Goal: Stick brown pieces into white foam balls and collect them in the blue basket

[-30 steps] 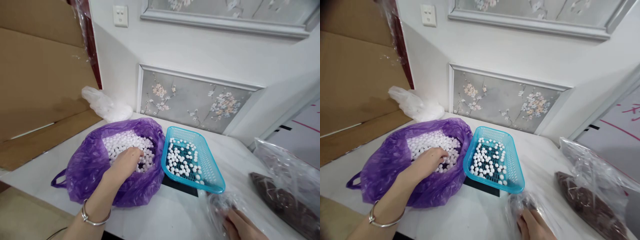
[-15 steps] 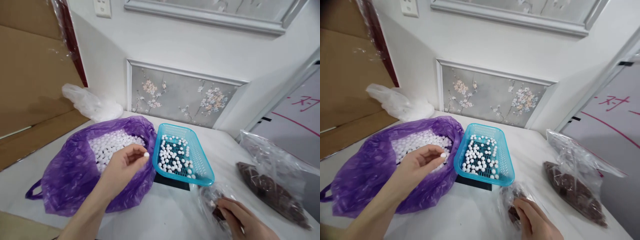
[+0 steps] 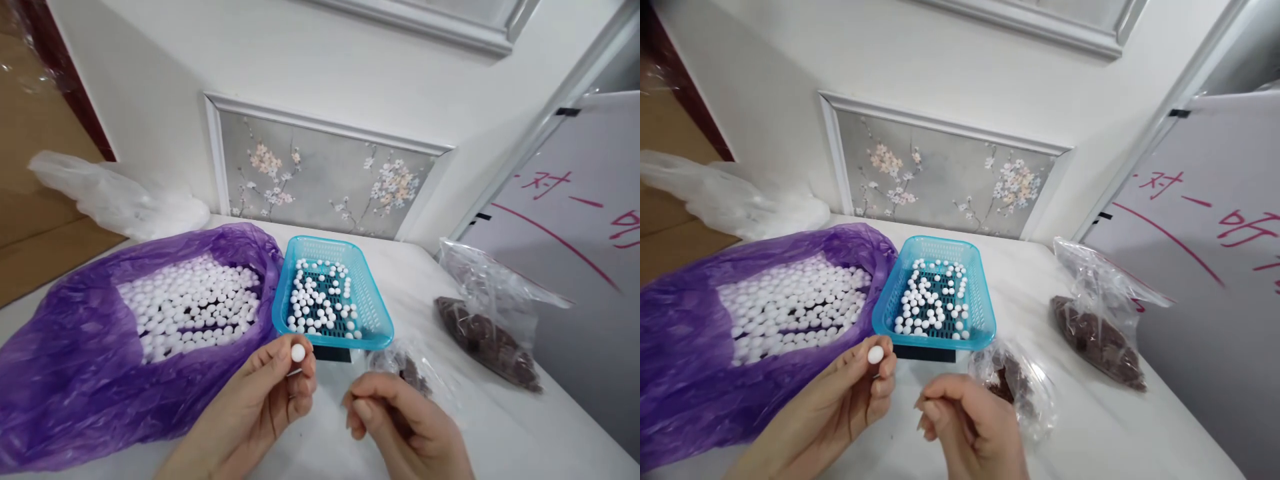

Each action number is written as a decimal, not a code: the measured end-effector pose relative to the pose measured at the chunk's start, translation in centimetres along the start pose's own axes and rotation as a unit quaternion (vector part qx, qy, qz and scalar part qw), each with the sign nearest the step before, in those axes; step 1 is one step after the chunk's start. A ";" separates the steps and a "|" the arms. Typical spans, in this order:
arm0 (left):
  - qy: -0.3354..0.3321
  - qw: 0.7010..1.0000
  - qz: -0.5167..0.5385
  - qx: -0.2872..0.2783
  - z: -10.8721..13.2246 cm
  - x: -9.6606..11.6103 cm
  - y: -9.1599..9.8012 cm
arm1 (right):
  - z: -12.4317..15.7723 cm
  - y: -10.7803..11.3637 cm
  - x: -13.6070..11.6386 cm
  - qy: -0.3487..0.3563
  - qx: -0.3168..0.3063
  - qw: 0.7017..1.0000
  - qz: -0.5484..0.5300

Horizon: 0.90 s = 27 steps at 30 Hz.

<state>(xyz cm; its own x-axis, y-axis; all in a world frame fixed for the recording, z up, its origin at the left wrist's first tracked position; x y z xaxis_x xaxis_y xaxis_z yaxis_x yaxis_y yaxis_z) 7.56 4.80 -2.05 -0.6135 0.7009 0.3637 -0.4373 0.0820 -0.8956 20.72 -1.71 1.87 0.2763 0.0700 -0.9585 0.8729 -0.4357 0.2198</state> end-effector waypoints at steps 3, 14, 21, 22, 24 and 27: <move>0.000 1.000 -0.019 0.006 -0.2 -0.2 0.7 | -0.2 -2.3 0.7 -0.032 -0.012 0.995 -0.093; -0.036 0.996 -0.073 -0.028 -0.4 -0.3 0.9 | -0.2 -4.9 2.5 -0.047 -0.002 0.983 -0.178; -0.053 0.997 -0.062 -0.006 -0.2 -0.4 1.2 | -0.2 -4.5 1.6 0.006 0.012 0.989 -0.147; -0.056 0.997 -0.061 -0.005 -0.2 -0.4 1.2 | -0.2 -4.4 1.6 0.007 0.014 0.989 -0.144; -0.060 0.996 -0.060 0.001 -0.2 -0.3 1.2 | -0.3 -4.4 1.5 0.010 0.015 0.990 -0.136; -0.067 0.996 -0.065 0.012 -0.2 -0.1 1.3 | -0.3 -4.4 1.3 0.015 0.010 0.991 -0.135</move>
<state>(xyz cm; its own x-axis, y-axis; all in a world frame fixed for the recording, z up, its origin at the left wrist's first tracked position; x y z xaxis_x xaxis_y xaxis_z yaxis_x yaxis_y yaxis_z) 7.16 4.96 -3.29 -0.6320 0.5852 0.5080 -0.5335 0.1469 -0.8329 17.31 0.55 -0.32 0.0465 0.2123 -0.9761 0.9087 -0.4148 -0.0470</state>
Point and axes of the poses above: each hand's wrist, its own z-axis away from the middle knuckle, its own y-axis out of the back of the hand, x = y × z, the point moved 10 cm from there along -z, towards the middle knuckle, and after that the axes turned 14 degrees about z, right-handed, at the moved point
